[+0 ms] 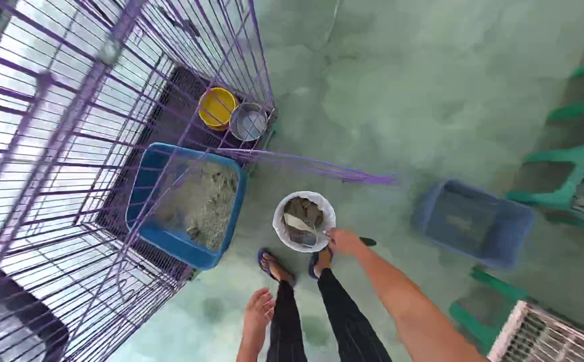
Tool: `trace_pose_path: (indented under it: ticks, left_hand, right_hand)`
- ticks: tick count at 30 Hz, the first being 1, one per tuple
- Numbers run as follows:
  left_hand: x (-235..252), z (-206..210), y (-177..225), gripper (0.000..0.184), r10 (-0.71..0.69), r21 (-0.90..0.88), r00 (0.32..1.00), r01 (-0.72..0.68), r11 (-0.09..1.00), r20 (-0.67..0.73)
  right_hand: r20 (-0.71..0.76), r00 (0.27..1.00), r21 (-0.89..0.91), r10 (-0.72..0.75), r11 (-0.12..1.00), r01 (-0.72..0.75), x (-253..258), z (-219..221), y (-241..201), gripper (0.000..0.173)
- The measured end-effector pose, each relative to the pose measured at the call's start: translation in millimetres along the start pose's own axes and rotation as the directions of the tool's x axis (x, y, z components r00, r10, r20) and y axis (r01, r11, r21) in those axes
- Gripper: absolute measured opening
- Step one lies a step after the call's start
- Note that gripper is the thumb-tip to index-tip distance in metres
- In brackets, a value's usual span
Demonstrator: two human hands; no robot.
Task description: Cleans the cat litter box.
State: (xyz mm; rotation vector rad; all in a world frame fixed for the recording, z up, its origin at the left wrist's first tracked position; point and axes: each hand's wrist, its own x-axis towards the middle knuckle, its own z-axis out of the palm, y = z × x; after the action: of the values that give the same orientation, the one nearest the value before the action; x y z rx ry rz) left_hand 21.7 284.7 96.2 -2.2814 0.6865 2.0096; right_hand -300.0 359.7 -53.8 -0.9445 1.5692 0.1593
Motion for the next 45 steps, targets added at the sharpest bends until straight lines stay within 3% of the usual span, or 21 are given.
trace_pose_path:
  ticks: [3,5,8,12,14,16,18,23,25,30,32,34,37,40,45]
  left_hand:
    - [16,-13,11,0.04,0.033,-0.332,0.999,-0.045,0.942,-0.041]
    - [32,-20,34,0.059,0.079,-0.529,0.997,-0.076,0.845,-0.017]
    - [58,-17,92,0.081,0.16,-0.713,0.987,-0.122,0.69,-0.015]
    - [103,3,150,0.058,0.074,-0.937,0.991,-0.127,0.324,-0.109]
    - [116,11,154,0.034,-0.024,-0.961,0.988,-0.143,0.236,-0.152]
    - [117,18,139,0.022,-0.059,-0.956,0.981,-0.165,0.243,-0.184]
    - [106,22,106,0.023,-0.052,-0.942,0.983,-0.154,0.3,-0.177]
    - [87,38,-6,0.028,-0.107,-0.906,0.986,-0.071,0.418,-0.126]
    - [99,40,-5,0.033,-0.125,-0.922,0.984,-0.069,0.382,-0.125]
    - [101,13,68,0.03,-0.047,-0.934,0.994,-0.08,0.349,-0.102]
    - [96,9,78,0.033,-0.071,-0.949,0.994,-0.053,0.311,-0.079]
    - [88,11,75,0.028,-0.125,-0.961,0.988,-0.057,0.27,-0.093]
    - [80,15,66,0.034,-0.177,-0.955,0.958,-0.181,0.235,-0.225]
    - [70,13,64,0.043,-0.158,-0.93,0.929,-0.299,0.212,-0.335]
    - [62,6,49,0.033,-0.159,-0.914,0.916,-0.325,0.243,-0.368]
  right_hand:
    - [0.04,0.999,-0.044,-0.008,0.999,0.009,32,-9,16,0.041]
    - [0.055,0.997,-0.057,0.053,0.997,-0.05,41,-9,23,0.04]
    - [-0.045,0.996,-0.009,0.076,0.997,-0.076,24,-3,22,0.043]
    - [-0.127,0.987,0.063,0.094,0.994,-0.087,-38,-11,-8,0.043]
    - [-0.097,0.987,0.151,0.127,0.982,-0.112,-76,-15,-24,0.042]
    - [-0.066,0.981,0.282,0.18,0.947,-0.154,-108,-13,-30,0.041]
    - [-0.09,0.98,0.33,0.177,0.934,-0.138,-132,-6,-33,0.039]
    - [-0.19,0.979,0.214,0.066,0.977,-0.024,-175,0,-37,0.038]
    - [-0.279,0.96,0.184,0.023,0.982,0.03,-181,-1,-39,0.04]
    - [-0.512,0.839,0.095,-0.184,0.959,0.268,-174,-12,-72,0.044]
    - [-0.469,0.846,-0.031,-0.255,0.962,0.273,-164,-31,-106,0.049]
    - [-0.374,0.902,-0.212,-0.215,0.967,0.142,-157,-49,-151,0.049]
    - [-0.187,0.978,-0.445,-0.089,0.895,-0.003,-145,-64,-224,0.048]
    - [-0.047,0.999,-0.624,-0.017,0.781,-0.016,-129,-58,-284,0.047]
    - [-0.065,0.996,-0.77,-0.06,0.638,-0.012,-94,-24,-332,0.046]
